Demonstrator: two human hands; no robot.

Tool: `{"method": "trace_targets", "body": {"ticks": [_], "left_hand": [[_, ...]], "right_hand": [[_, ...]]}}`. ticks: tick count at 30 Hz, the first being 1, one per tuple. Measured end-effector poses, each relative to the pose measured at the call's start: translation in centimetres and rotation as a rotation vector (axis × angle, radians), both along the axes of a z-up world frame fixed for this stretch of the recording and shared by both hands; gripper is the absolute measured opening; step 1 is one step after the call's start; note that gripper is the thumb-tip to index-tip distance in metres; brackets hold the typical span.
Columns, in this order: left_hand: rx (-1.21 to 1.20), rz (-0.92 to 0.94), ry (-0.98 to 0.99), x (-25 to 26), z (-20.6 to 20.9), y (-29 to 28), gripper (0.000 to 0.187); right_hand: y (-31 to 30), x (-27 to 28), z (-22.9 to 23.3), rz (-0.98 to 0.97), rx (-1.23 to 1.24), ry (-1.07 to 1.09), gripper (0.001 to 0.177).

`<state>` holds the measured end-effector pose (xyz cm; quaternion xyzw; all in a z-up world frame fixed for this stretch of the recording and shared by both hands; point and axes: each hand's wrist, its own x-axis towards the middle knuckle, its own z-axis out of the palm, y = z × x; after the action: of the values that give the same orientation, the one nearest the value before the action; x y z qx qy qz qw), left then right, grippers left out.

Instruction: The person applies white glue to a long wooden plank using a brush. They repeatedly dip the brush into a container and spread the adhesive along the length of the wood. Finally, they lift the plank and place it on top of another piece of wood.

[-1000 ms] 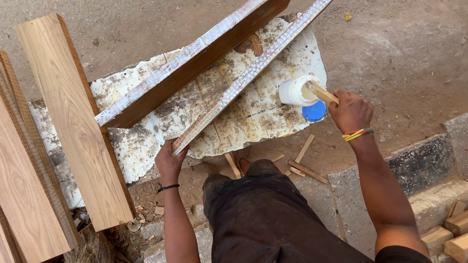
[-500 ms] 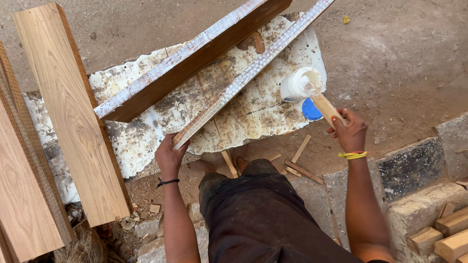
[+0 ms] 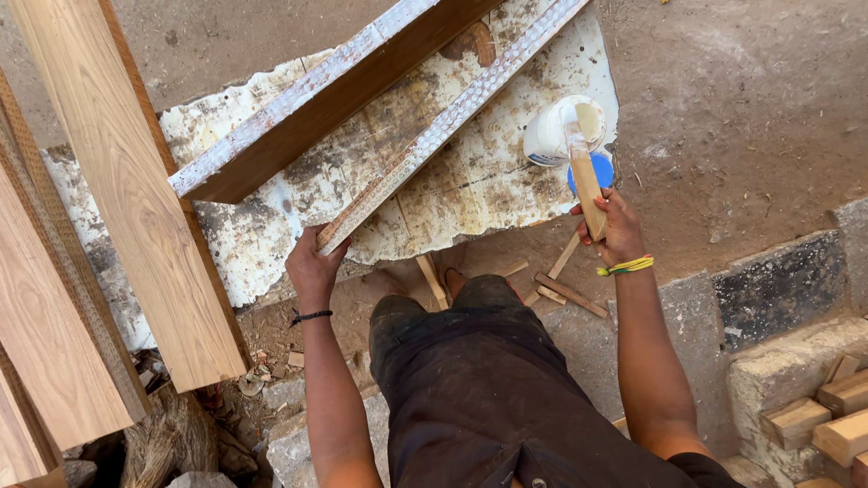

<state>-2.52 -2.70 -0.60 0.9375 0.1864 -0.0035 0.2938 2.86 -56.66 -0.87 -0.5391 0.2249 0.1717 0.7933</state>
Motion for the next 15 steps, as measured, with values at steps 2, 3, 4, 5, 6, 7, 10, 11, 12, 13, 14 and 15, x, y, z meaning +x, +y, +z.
{"method": "trace_targets", "body": {"ticks": [2,3,4,5,6,7,10,11,12,13,14,15], "left_hand": [[-0.004,0.000,0.013,0.1,-0.2,0.1,0.053],[0.008,-0.011,0.002,0.1,-0.2,0.0,0.052],[0.023,-0.023,-0.010,0.2,-0.2,0.2,0.052],[0.028,-0.040,-0.039,0.3,-0.1,0.3,0.051],[0.033,-0.059,-0.066,0.3,0.0,0.3,0.051],[0.038,-0.078,-0.093,0.3,0.0,0.3,0.051],[-0.015,-0.080,-0.021,0.3,0.0,0.3,0.052],[-0.025,-0.112,-0.083,0.7,-0.1,0.5,0.051],[-0.033,-0.132,-0.141,0.6,-0.2,0.6,0.050],[-0.041,-0.151,-0.200,0.5,-0.4,0.8,0.049],[-0.051,-0.161,-0.176,0.2,-0.6,1.2,0.049],[-0.063,-0.172,-0.152,0.2,-0.9,1.1,0.049]], "right_hand": [[0.6,0.0,1.3,0.031,0.067,-0.008,0.035],[1.1,0.0,2.0,0.047,0.100,-0.016,0.036],[1.9,0.0,2.8,0.045,0.151,-0.064,0.035],[3.0,-0.1,3.6,0.043,0.202,-0.113,0.034],[4.1,-0.4,4.3,0.040,0.253,-0.160,0.033],[5.4,-0.3,5.0,-0.021,0.255,-0.193,0.035],[9.7,-1.2,6.5,-0.150,0.211,-0.257,0.038],[11.4,-1.7,6.7,-0.148,0.175,-0.262,0.038],[12.9,-2.3,7.0,-0.136,0.141,-0.260,0.039],[14.0,-2.6,7.3,-0.118,0.118,-0.286,0.039],[15.4,-3.5,7.2,-0.106,0.104,-0.303,0.041],[16.5,-4.5,7.1,-0.093,0.090,-0.320,0.042]]}}
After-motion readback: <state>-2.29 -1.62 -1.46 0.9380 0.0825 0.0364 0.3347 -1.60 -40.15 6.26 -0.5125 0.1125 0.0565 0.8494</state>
